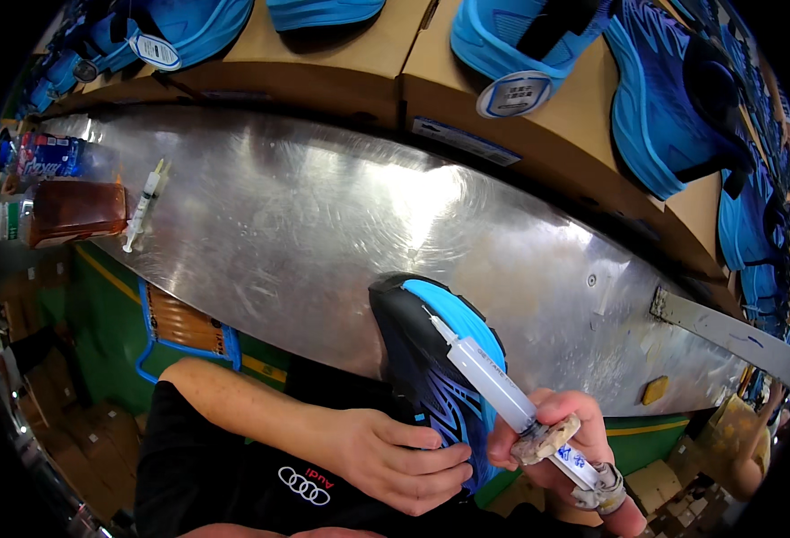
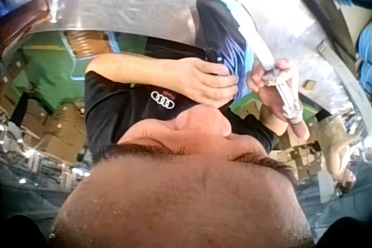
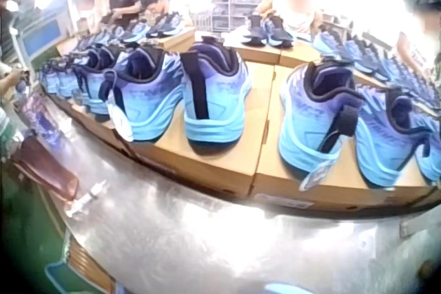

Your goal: The person applies adhesive using a syringe to the soles and sides of blue and black sneakers before placing them on a shelf and eventually into a cardboard box.

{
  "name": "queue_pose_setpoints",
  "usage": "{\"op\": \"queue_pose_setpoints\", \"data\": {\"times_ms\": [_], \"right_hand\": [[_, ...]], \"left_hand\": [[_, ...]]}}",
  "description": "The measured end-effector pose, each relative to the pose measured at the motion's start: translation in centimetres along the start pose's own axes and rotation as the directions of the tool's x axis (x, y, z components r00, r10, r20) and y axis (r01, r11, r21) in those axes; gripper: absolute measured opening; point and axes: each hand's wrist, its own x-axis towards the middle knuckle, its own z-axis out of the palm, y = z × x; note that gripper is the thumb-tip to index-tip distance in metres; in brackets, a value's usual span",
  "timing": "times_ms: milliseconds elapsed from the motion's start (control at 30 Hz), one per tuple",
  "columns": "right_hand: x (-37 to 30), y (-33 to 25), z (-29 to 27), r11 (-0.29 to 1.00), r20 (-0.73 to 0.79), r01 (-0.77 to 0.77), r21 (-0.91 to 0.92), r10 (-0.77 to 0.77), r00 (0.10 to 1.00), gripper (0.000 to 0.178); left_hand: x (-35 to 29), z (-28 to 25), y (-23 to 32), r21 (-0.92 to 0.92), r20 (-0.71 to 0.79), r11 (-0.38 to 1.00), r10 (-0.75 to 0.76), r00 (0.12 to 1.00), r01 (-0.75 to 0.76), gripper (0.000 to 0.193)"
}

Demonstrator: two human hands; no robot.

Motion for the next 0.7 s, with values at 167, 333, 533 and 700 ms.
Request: {"op": "queue_pose_setpoints", "data": {"times_ms": [167, 333, 533, 700], "right_hand": [[0.3, 0.3, -0.3, 1.0, 0.003, -0.015, -0.008, 0.015, 1.0, 0.111], [-0.8, 0.0, 0.2, 1.0, -0.07, -0.02, -0.018, 0.019, 0.997, 0.112], [-3.4, -0.5, -0.1, 1.0, -0.101, -0.008, -0.004, 0.007, 0.995, 0.114], [-6.5, -0.8, 0.2, 0.999, -0.157, -0.038, -0.007, 0.036, 0.987, 0.112]], "left_hand": [[-0.1, 0.2, 0.1, -0.005, -0.017, 1.0, -0.01, 1.0, 0.01, 0.015], [0.0, -0.1, 0.1, -0.007, -0.003, 1.0, -0.017, 1.0, 0.017, 0.015], [0.0, 0.2, 0.4, -0.002, 0.004, 0.999, -0.034, 0.999, 0.034, 0.015], [0.3, -0.1, 0.3, 0.013, 0.061, 1.0, -0.028, 0.998, 0.027, 0.018]]}}
